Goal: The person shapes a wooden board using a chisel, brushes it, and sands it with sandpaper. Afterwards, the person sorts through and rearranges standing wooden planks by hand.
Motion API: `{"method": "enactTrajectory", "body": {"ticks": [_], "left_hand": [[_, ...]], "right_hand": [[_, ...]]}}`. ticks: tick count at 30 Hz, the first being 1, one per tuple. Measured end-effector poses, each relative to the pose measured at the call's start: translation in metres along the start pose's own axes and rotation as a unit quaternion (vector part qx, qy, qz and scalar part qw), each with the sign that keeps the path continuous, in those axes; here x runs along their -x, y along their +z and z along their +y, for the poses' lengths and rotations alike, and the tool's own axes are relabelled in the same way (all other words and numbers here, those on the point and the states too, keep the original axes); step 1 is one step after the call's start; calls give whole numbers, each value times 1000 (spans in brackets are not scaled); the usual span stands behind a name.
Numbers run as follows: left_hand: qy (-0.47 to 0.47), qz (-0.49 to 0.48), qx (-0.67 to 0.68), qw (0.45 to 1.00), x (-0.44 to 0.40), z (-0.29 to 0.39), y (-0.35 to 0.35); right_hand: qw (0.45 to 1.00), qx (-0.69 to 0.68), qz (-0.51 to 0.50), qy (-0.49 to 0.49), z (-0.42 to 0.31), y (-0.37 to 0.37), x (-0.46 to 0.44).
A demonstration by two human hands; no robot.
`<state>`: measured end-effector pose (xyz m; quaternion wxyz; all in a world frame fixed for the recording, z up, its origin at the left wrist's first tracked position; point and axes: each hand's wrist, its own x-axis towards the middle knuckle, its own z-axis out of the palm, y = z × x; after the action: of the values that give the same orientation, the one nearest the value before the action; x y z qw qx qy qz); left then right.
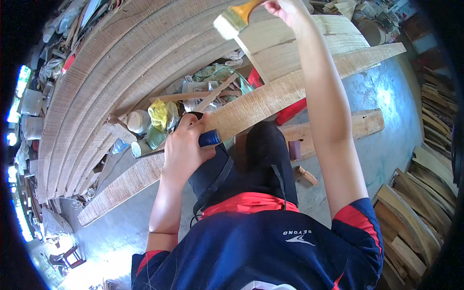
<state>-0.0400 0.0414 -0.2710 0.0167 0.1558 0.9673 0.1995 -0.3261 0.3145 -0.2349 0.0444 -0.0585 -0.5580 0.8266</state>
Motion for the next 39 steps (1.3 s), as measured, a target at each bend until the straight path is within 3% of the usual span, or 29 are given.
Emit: {"method": "enactTrajectory", "body": {"ticks": [2, 3, 5, 6, 8, 9, 11, 13, 14, 15, 16, 17, 18, 20, 21, 23, 27, 29, 33, 35, 37, 38, 39], "left_hand": [[4, 3, 2, 1000, -1, -1, 1], [3, 3, 3, 1000, 1, -1, 1], [9, 10, -3, 1000, 1, 0, 2], [15, 17, -8, 1000, 2, 0, 2], [8, 15, -6, 1000, 2, 0, 4], [2, 13, -3, 1000, 1, 1, 4], [-6, 10, 7, 1000, 2, 3, 3], [-14, 12, 14, 1000, 2, 3, 4], [-12, 9, 13, 1000, 3, 4, 4], [-12, 10, 7, 1000, 3, 4, 4], [-13, 12, 1, 1000, 3, 4, 4], [-11, 12, 0, 1000, 2, 4, 4], [-9, 15, -4, 1000, 3, 3, 5], [-8, 15, -8, 1000, 5, 4, 6], [-7, 20, 3, 1000, 5, 5, 6], [-7, 25, 11, 1000, 5, 6, 6], [2, 44, 14, 999, 7, 2, 12], [25, 70, 17, 997, 8, -1, 15], [12, 61, 20, 998, 9, 4, 10], [-12, 37, 0, 999, 9, 7, 8], [-11, 39, 2, 999, 9, 8, 9], [-10, 41, 2, 999, 9, 8, 9], [-11, 42, 2, 999, 10, 9, 9]], "right_hand": [[960, 221, 88, -148, -20, -2, 9], [762, 497, 266, -320, -24, -4, 16], [707, 530, 285, -371, -19, -26, 4], [692, 589, 305, -285, -14, -28, 11], [731, 531, 206, -376, 22, -18, 28], [766, 500, 172, -365, 33, 3, 47], [751, 580, 111, -296, 15, 55, 109], [940, 309, 8, -145, 23, 66, 111], [989, 139, -49, -30, 12, 65, 117], [986, 119, -67, -90, 11, 52, 111], [983, 125, -24, -133, 6, 37, 97], [930, 309, 42, -193, -16, 19, 98], [697, 495, 237, -461, 11, -28, 48], [663, 588, 302, -351, -7, -56, 66], [665, 588, 301, -350, -3, -56, 75], [609, 694, 267, -276, 4, -52, 101], [803, 530, 120, -244, 26, 42, 182], [903, 375, 18, -208, 31, 63, 196], [865, 377, 111, -310, 24, 30, 165], [881, 344, 175, -274, 3, 6, 148], [716, 536, 283, -347, 10, -35, 113], [716, 536, 281, -348, 18, -41, 104], [679, 591, 278, -336, 26, -45, 97]]}}
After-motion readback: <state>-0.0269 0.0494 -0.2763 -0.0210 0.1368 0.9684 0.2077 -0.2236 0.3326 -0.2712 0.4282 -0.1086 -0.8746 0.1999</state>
